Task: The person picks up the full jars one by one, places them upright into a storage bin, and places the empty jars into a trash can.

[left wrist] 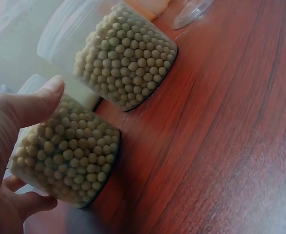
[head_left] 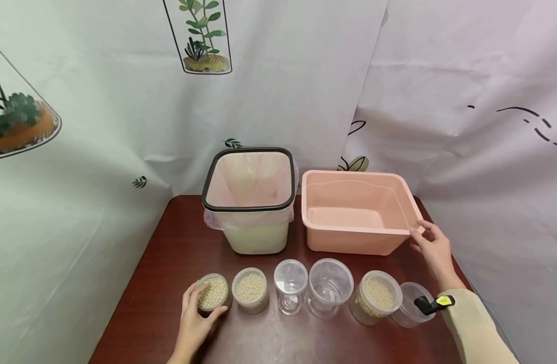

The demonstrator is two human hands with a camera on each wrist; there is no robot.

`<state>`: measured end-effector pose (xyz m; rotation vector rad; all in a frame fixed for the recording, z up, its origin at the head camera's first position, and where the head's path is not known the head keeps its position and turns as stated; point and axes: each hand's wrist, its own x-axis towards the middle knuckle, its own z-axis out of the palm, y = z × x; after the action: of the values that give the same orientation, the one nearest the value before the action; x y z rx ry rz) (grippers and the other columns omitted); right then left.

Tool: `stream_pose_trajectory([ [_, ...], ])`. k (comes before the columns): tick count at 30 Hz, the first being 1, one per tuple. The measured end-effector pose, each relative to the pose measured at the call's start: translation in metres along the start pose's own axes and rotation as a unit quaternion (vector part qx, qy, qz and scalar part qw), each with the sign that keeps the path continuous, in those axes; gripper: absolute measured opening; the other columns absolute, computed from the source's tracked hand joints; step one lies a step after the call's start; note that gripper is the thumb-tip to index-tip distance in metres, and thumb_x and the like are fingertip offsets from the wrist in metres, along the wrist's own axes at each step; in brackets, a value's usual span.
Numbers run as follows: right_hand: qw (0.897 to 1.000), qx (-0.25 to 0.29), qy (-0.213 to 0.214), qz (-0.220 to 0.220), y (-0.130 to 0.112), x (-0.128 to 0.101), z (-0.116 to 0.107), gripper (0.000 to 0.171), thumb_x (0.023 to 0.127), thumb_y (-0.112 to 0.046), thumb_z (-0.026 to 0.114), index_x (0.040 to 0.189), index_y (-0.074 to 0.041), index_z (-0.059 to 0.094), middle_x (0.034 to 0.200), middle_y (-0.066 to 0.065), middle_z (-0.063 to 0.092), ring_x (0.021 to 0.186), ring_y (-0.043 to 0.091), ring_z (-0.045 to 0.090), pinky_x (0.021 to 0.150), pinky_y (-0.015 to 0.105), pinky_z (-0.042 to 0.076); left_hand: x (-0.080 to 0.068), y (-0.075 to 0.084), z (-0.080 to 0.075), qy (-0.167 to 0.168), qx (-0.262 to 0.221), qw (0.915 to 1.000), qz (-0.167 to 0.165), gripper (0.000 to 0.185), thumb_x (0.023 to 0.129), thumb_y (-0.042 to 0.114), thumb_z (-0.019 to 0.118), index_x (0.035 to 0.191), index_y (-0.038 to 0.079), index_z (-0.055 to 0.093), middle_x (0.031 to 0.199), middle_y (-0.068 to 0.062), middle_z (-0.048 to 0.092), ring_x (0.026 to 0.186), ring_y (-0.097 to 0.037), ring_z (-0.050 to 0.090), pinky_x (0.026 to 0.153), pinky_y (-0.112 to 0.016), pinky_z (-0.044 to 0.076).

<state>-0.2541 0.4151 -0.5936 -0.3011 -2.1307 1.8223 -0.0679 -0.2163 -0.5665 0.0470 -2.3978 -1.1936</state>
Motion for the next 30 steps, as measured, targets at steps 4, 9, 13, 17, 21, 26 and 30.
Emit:
stream_pose_trajectory([
  [4,1.0,0.004,0.008,-0.002,0.011,0.003,-0.001,0.05,0.082,-0.031,0.071,0.129,-0.024,0.054,0.107,0.003,0.053,0.088,0.008,0.061,0.061,0.022,0.053,0.001,-0.001,0.003,0.025,0.002,0.9997,0.007,0.071,0.052,0.004,0.09,0.115,0.004,0.058,0.128,-0.021,0.042,0.118,-0.033,0.042,0.091,-0.003,0.022],
  [9,0.999,0.03,-0.004,0.015,0.006,0.001,-0.002,0.051,0.082,-0.026,0.071,0.13,-0.022,0.054,0.115,0.006,0.053,0.092,0.01,0.061,0.066,0.024,0.053,0.0,-0.001,0.005,0.047,0.005,0.9987,0.019,0.067,0.052,0.002,0.089,0.112,0.004,0.061,0.124,-0.022,0.045,0.112,-0.032,0.045,0.089,-0.003,0.024],
  [13,0.999,0.031,-0.004,0.026,0.0,-0.001,0.0,0.052,0.082,-0.026,0.072,0.13,-0.023,0.053,0.119,0.007,0.051,0.093,0.01,0.061,0.067,0.023,0.053,-0.001,0.0,0.004,0.061,0.008,0.9977,0.029,0.065,0.052,0.001,0.089,0.11,0.004,0.061,0.122,-0.022,0.046,0.109,-0.031,0.046,0.088,-0.003,0.024],
  [17,0.999,0.015,0.015,0.025,0.001,-0.001,0.001,0.055,0.079,-0.033,0.074,0.13,-0.025,0.054,0.118,0.007,0.049,0.091,0.008,0.061,0.064,0.021,0.052,0.001,0.004,0.0,0.084,0.01,0.9951,0.05,0.064,0.05,-0.001,0.089,0.109,0.003,0.062,0.119,-0.023,0.048,0.106,-0.032,0.048,0.087,-0.003,0.026],
  [21,0.998,0.049,0.012,0.03,0.0,-0.001,-0.002,0.054,0.079,-0.027,0.075,0.129,-0.023,0.055,0.117,0.005,0.051,0.09,0.008,0.062,0.065,0.023,0.053,0.007,0.005,-0.006,0.096,0.007,0.9928,0.072,0.065,0.05,-0.002,0.088,0.109,0.002,0.062,0.119,-0.023,0.048,0.106,-0.032,0.047,0.089,-0.005,0.028],
  [26,0.993,0.112,-0.011,0.041,-0.017,-0.01,0.001,0.053,0.08,-0.017,0.074,0.129,-0.02,0.055,0.115,0.003,0.052,0.092,0.01,0.063,0.07,0.026,0.053,0.011,0.004,-0.012,0.101,-0.007,0.9911,0.086,0.063,0.053,0.003,0.087,0.111,0.002,0.062,0.121,-0.022,0.047,0.111,-0.026,0.045,0.091,-0.009,0.029],
  [30,0.992,0.118,-0.016,0.049,-0.033,-0.018,0.007,0.054,0.078,-0.019,0.076,0.128,-0.021,0.056,0.114,0.003,0.052,0.092,0.011,0.062,0.07,0.027,0.053,0.012,0.008,-0.017,0.105,-0.016,0.9895,0.099,0.063,0.054,0.007,0.087,0.112,0.003,0.062,0.121,-0.022,0.047,0.112,-0.024,0.044,0.09,-0.01,0.031],
])
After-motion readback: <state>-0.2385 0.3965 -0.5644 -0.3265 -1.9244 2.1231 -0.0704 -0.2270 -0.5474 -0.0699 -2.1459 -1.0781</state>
